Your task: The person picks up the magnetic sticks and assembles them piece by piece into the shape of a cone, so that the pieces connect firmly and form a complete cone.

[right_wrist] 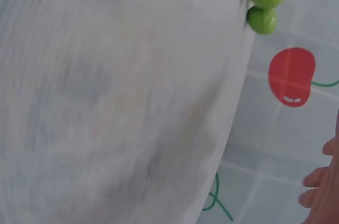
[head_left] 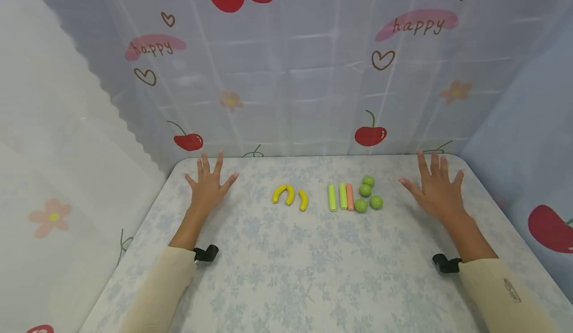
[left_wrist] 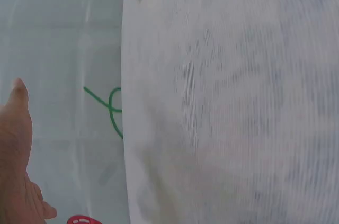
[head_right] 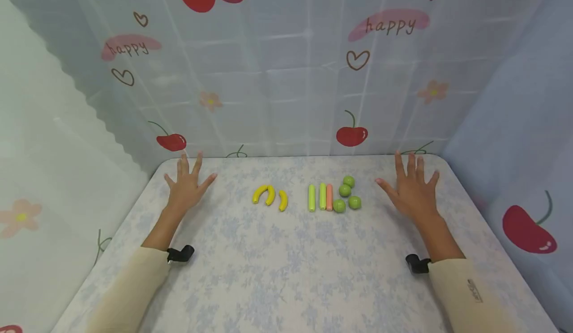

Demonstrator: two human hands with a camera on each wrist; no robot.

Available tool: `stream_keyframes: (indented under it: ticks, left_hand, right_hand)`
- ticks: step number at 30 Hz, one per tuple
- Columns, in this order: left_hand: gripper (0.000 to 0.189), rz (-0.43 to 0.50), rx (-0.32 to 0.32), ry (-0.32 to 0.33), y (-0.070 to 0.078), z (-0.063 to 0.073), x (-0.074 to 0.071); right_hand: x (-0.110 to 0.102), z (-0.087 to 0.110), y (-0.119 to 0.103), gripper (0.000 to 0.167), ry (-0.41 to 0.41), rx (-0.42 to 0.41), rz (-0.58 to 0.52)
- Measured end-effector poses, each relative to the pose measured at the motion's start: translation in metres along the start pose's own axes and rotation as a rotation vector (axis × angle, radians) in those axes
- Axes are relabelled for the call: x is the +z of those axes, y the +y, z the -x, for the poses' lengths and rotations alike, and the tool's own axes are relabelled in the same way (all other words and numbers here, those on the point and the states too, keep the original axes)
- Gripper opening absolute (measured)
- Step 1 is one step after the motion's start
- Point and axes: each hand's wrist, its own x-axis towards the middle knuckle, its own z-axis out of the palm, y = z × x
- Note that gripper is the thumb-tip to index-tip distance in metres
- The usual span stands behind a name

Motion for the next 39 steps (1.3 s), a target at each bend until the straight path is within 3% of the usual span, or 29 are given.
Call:
stream_keyframes:
  ticks: [4, 9, 16, 26, 30, 35, 39]
  left_hand:
    - [0.081, 0.098, 0.044, 0.0, 0.02, 0.001, 0.006]
    - [0.063, 0.211, 0.073, -0.064, 0.046, 0.003, 0.018]
    - [0.041, 0.332, 0.01, -0.175, 0.078, 0.008, 0.035]
    - [0.041, 0.317, -0.015, -0.295, 0.107, -0.004, 0.053]
    - [0.037, 0.288, -0.033, -0.299, 0.117, -0.006, 0.058]
    - [0.031, 0.248, -0.008, -0.295, 0.125, -0.008, 0.065]
    - [0.027, 0.266, -0.016, -0.285, 0.126, -0.008, 0.068]
  right_hand:
    - [-0.002, 0.006, -0.012, 0.089, -0.043, -0.005, -0.159]
    - [-0.003, 0.013, -0.027, 0.081, -0.146, 0.008, -0.312]
    - [0.007, 0.018, -0.048, 0.06, -0.202, -0.016, -0.369]
    - [0.021, 0.016, -0.063, 0.049, -0.233, -0.01, -0.373]
    - [0.027, 0.013, -0.065, 0.044, -0.231, -0.025, -0.346]
    - [0.032, 0.01, -0.065, 0.038, -0.237, -0.026, -0.332]
    - [0.034, 0.008, -0.065, 0.036, -0.227, -0.036, -0.341]
